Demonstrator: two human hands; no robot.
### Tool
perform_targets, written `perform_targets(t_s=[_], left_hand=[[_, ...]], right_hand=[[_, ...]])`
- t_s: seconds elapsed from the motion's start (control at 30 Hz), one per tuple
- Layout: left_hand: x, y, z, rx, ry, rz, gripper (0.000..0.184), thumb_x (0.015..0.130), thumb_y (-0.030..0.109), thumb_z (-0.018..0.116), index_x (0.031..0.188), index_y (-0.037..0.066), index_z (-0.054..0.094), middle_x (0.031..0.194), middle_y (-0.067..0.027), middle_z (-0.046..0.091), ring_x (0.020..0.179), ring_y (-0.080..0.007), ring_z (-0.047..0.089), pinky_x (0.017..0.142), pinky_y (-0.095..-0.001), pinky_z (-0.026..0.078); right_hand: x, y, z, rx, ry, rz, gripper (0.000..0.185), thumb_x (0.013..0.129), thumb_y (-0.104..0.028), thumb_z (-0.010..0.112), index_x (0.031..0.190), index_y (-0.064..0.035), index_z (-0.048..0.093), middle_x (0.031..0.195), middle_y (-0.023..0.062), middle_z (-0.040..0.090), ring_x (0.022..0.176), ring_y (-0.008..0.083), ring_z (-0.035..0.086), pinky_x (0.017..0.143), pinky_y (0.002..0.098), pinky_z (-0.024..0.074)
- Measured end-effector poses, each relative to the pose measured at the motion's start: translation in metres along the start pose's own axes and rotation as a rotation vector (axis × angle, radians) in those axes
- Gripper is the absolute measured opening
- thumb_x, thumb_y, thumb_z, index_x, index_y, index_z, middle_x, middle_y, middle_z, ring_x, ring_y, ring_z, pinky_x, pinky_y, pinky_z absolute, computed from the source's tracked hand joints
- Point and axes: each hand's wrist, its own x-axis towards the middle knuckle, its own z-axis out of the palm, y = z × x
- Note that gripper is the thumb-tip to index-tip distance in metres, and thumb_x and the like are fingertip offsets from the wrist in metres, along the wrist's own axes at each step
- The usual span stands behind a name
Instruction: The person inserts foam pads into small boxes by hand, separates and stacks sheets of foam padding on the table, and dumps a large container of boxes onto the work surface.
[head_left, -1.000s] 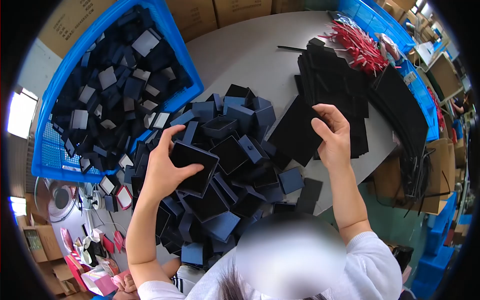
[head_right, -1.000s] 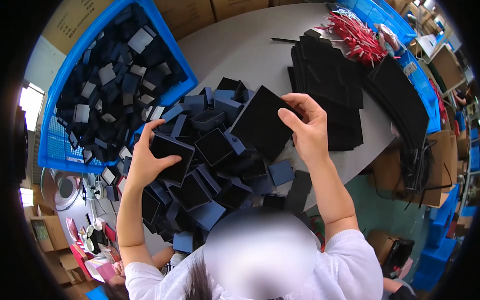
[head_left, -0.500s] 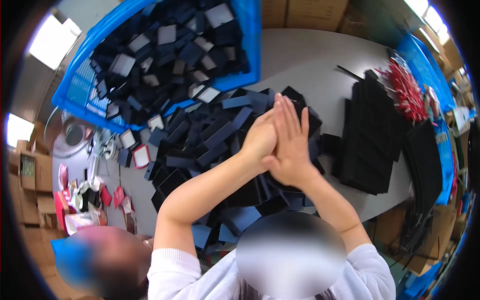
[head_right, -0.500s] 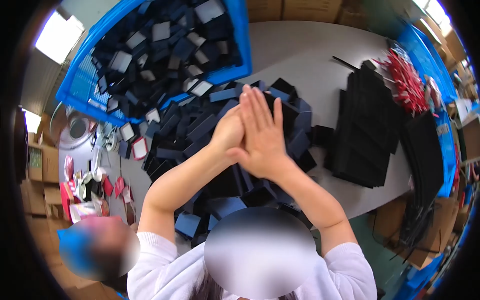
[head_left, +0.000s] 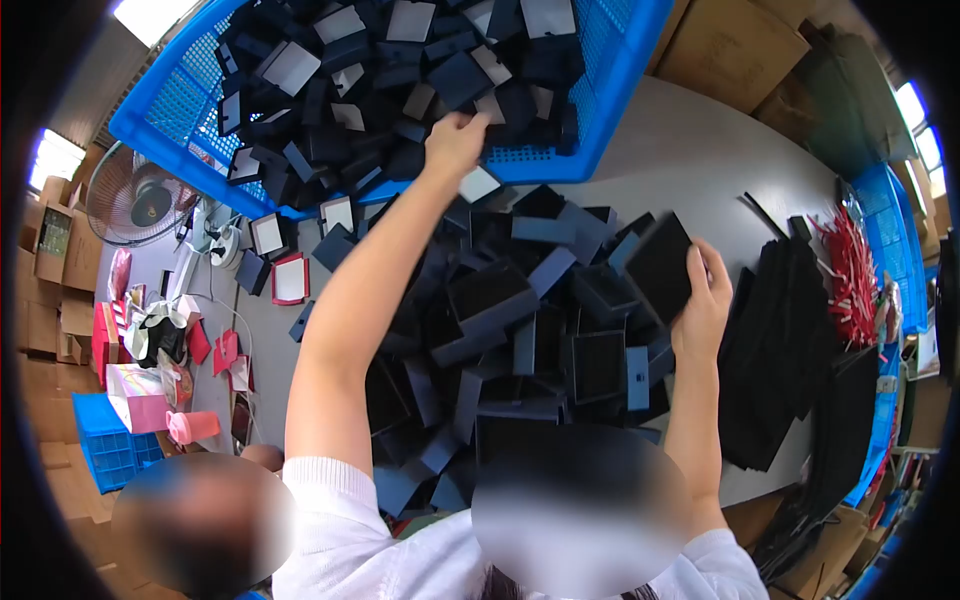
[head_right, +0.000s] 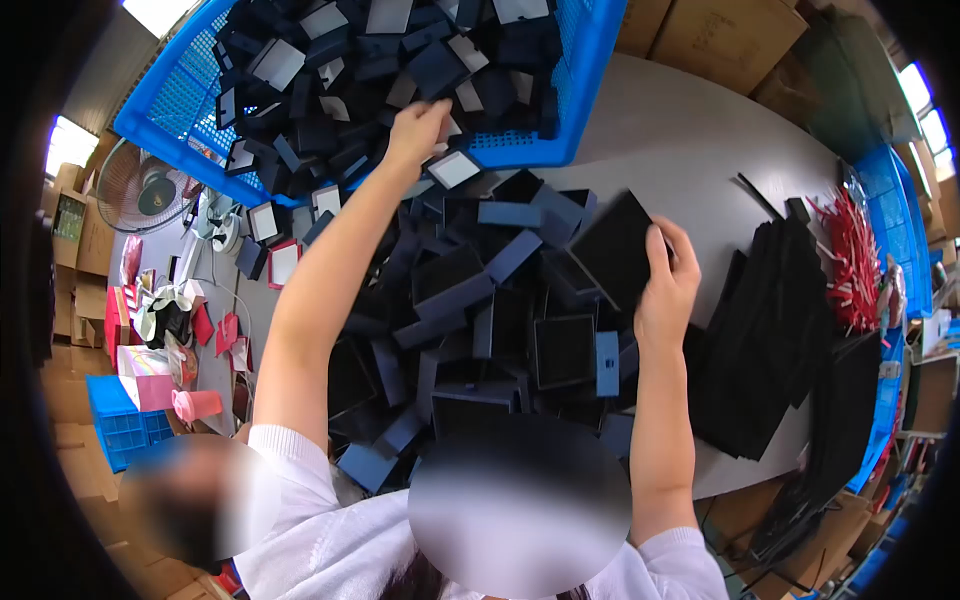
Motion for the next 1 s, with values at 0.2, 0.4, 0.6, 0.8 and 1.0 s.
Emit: perform_targets(t_s=[0.2, 0.4, 0.6, 0.8, 1.0], left_hand=[[0.075, -0.112, 0.008, 1.051, -0.111, -0.404, 0.059, 0.079, 0.041, 0.065, 0.129, 0.010, 0.057, 0.133, -0.0112, 0.055, 0.122, -0.0287, 0.054, 0.095, -0.0380, 0.047], [0.053, -0.099, 0.009, 0.687, 0.288, 0.129, 0.027, 0.078, 0.020, 0.057, 0.092, -0.001, 0.067, 0.102, -0.0252, 0.064, 0.098, -0.0407, 0.062, 0.086, -0.0465, 0.051], [-0.120, 0.033, 0.014, 0.297, -0.069, 0.749, 0.028, 0.081, 0.007, 0.050, 0.108, 0.002, 0.053, 0.090, -0.0250, 0.062, 0.084, -0.0412, 0.059, 0.073, -0.0433, 0.047], [-0.215, 0.080, 0.034, 0.314, -0.092, 0.730, 0.021, 0.085, 0.007, 0.047, 0.102, 0.008, 0.059, 0.086, -0.0187, 0.065, 0.081, -0.0399, 0.061, 0.071, -0.0449, 0.048], [-0.271, 0.096, 0.079, 0.034, -0.442, 0.639, 0.022, 0.094, 0.018, 0.046, 0.111, 0.005, 0.053, 0.099, -0.0182, 0.059, 0.096, -0.0309, 0.059, 0.087, -0.0328, 0.044]], right_hand=[[-0.010, 0.009, -0.032, -0.066, 0.010, 0.081, 0.021, 0.094, -0.009, 0.054, 0.113, -0.0006, 0.057, 0.095, 0.0044, 0.062, 0.083, 0.0065, 0.055, 0.076, 0.0207, 0.0429], [-0.002, 0.017, -0.045, -0.088, 0.046, -0.021, 0.018, 0.095, -0.011, 0.055, 0.107, 0.0006, 0.061, 0.094, 0.0044, 0.062, 0.086, 0.0085, 0.056, 0.079, 0.0222, 0.0445], [-0.025, -0.033, 0.015, -0.384, 0.008, -0.398, 0.016, 0.090, -0.008, 0.060, 0.103, 0.0009, 0.064, 0.094, 0.0036, 0.063, 0.085, 0.0098, 0.057, 0.078, 0.0235, 0.0452], [-0.060, -0.085, -0.016, -0.482, -0.053, -0.398, 0.013, 0.086, -0.009, 0.064, 0.096, -0.0015, 0.067, 0.079, -0.0007, 0.064, 0.069, 0.0056, 0.053, 0.062, 0.0193, 0.0424], [-0.083, -0.101, -0.056, -0.610, -0.091, -0.519, 0.015, 0.079, -0.010, 0.069, 0.093, -0.0043, 0.069, 0.080, 0.0082, 0.066, 0.070, 0.0168, 0.060, 0.065, 0.0258, 0.0466]])
